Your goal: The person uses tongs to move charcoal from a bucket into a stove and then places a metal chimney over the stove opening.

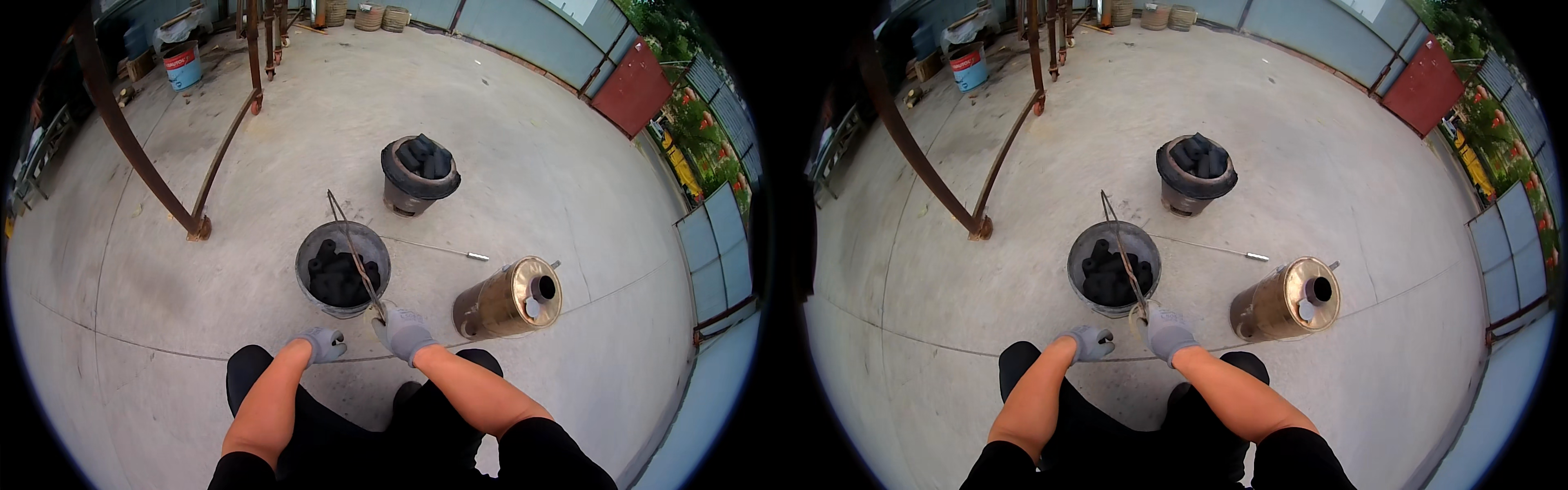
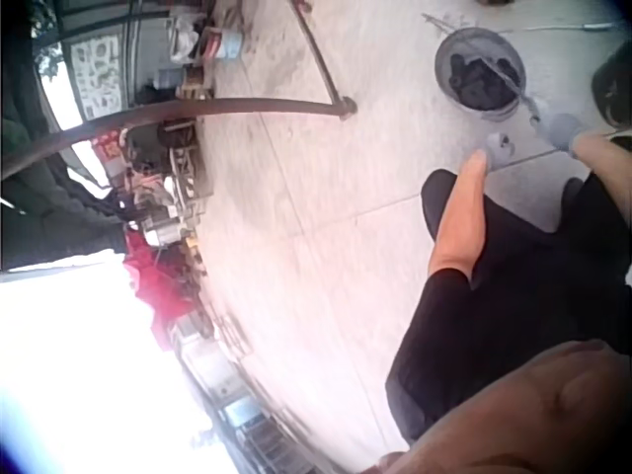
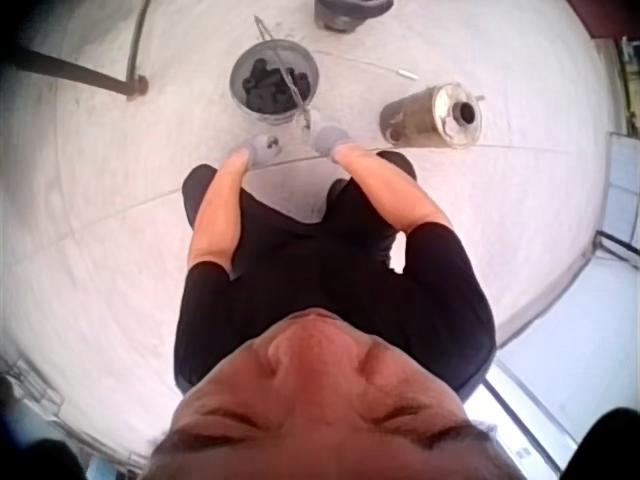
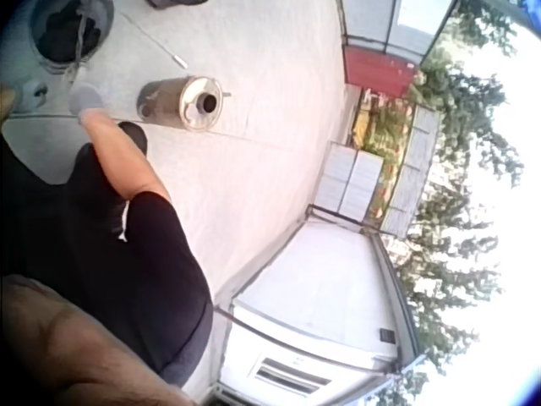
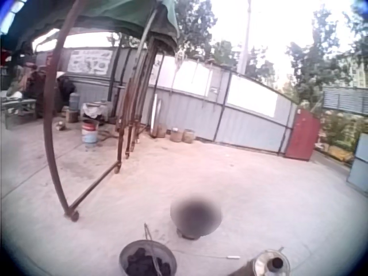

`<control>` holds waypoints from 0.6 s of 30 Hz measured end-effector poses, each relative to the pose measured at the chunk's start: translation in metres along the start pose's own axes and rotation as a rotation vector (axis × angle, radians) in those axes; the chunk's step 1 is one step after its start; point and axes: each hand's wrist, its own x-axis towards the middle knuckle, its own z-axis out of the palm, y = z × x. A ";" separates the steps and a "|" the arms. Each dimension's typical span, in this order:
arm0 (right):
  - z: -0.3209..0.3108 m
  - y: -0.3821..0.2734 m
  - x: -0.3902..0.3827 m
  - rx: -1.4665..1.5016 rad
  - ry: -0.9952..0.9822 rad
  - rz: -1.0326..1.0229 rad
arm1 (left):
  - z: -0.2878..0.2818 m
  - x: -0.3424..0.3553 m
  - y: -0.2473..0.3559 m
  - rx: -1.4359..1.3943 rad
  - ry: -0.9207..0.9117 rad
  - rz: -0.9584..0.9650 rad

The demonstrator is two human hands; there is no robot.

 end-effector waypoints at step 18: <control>0.020 -0.027 -0.035 0.165 0.006 -0.214 | 0.012 -0.018 0.015 -1.723 -0.203 0.388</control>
